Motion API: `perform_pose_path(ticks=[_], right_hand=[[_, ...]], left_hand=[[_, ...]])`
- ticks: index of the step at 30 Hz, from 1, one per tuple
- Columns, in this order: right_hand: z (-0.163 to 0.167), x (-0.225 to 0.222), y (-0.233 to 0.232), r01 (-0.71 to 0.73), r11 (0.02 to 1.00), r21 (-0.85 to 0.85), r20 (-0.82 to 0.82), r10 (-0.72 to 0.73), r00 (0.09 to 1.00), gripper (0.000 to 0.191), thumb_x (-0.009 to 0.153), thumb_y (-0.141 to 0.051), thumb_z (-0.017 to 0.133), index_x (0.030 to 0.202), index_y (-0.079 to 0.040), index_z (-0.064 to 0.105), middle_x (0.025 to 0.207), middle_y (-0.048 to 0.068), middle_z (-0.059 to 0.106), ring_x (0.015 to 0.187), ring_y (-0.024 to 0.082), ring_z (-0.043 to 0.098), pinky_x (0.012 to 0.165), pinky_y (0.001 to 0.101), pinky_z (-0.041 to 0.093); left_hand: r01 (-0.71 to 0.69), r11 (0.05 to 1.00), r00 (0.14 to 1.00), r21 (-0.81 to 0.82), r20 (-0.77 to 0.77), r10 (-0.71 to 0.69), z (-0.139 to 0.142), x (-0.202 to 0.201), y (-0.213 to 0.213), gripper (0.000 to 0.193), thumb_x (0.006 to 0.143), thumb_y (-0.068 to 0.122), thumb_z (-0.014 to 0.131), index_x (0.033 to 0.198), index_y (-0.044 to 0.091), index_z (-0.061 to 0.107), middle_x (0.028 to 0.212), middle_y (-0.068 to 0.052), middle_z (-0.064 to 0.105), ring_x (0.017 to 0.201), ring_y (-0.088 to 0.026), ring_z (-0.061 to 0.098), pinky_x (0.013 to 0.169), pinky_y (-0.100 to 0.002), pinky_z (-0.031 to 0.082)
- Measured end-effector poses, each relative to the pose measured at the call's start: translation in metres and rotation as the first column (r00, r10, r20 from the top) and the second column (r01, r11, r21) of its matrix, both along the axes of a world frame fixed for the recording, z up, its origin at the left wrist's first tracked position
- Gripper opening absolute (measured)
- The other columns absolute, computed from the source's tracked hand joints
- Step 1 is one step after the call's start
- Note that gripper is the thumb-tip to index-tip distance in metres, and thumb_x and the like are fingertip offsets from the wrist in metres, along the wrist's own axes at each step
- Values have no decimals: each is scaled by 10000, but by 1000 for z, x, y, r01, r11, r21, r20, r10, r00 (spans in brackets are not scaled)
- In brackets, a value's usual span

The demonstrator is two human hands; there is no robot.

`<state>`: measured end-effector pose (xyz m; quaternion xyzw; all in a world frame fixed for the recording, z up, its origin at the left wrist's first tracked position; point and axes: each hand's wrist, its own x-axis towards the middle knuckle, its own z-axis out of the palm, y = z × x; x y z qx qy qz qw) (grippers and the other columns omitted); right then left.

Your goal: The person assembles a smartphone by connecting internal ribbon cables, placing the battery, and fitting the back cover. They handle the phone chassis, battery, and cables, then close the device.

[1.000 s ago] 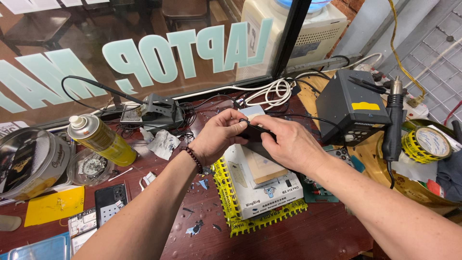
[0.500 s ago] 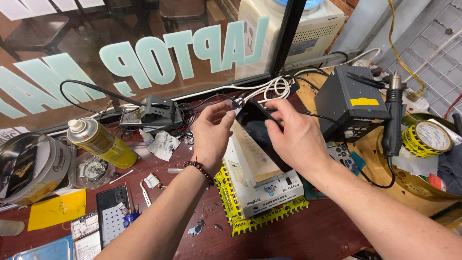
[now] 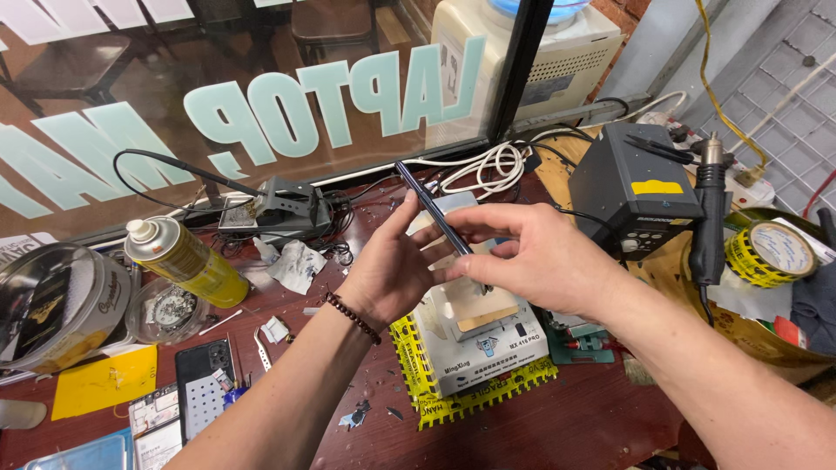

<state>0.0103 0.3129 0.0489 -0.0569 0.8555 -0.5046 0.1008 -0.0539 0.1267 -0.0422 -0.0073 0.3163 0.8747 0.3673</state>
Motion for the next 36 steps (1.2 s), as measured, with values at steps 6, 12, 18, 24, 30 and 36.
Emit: perform_pose_path(ticks=[6, 12, 18, 24, 30, 36], right_hand=[[-4, 3, -3, 61, 989, -136, 17, -59, 998, 596, 790, -143, 783, 1350, -14, 623, 1274, 81, 730, 1148, 151, 686, 937, 309, 572], [-13, 4, 6, 78, 992, -101, 64, -72, 995, 583, 791, -127, 766, 1347, -14, 635, 1242, 79, 759, 1117, 131, 722, 910, 304, 592], [-1, -11, 9, 201, 978, -53, 67, -198, 978, 496, 808, -89, 731, 1294, -3, 684, 1166, 87, 780, 1026, 132, 733, 857, 300, 592], [-1, -40, 13, 202, 975, -91, -44, -207, 977, 666, 744, 36, 668, 1401, -16, 567, 1132, 129, 777, 959, 112, 733, 786, 255, 590], [-15, -49, 10, 148, 974, -173, 14, -148, 989, 744, 706, 90, 654, 1435, 1, 538, 1160, 141, 778, 929, 134, 717, 757, 241, 565], [-12, -56, 11, 173, 969, -177, 77, -162, 984, 775, 684, 118, 638, 1438, -14, 519, 1116, 137, 778, 902, 158, 744, 719, 287, 599]], left_hand=[[60, 998, 976, -3, -211, -59, 5, 3, 4, 601, 918, 326, 686, 1430, 122, 448, 1255, -33, 609, 1127, -226, 619, 956, -490, 531], [50, 999, 978, -2, -205, -49, 5, 9, 6, 817, 884, 179, 749, 1578, 110, 323, 1278, -70, 611, 1044, -206, 647, 948, -501, 545], [13, 978, 973, -207, -225, -60, 14, 9, 12, 948, 803, 161, 779, 1612, 137, 286, 1151, -75, 690, 985, -198, 686, 833, -449, 591], [-84, 870, 922, -485, -370, -117, 32, 15, 25, 755, 730, 95, 846, 1413, 54, 527, 1058, -81, 711, 898, -153, 731, 699, -348, 663], [-37, 839, 942, -543, -299, -153, 41, 12, 17, 714, 703, 103, 847, 1348, 96, 541, 1001, -77, 740, 833, -160, 742, 665, -359, 653], [-51, 803, 933, -593, -316, -174, 41, 9, 21, 701, 703, 107, 861, 1346, 73, 583, 1012, -91, 715, 834, -176, 745, 635, -348, 653]])
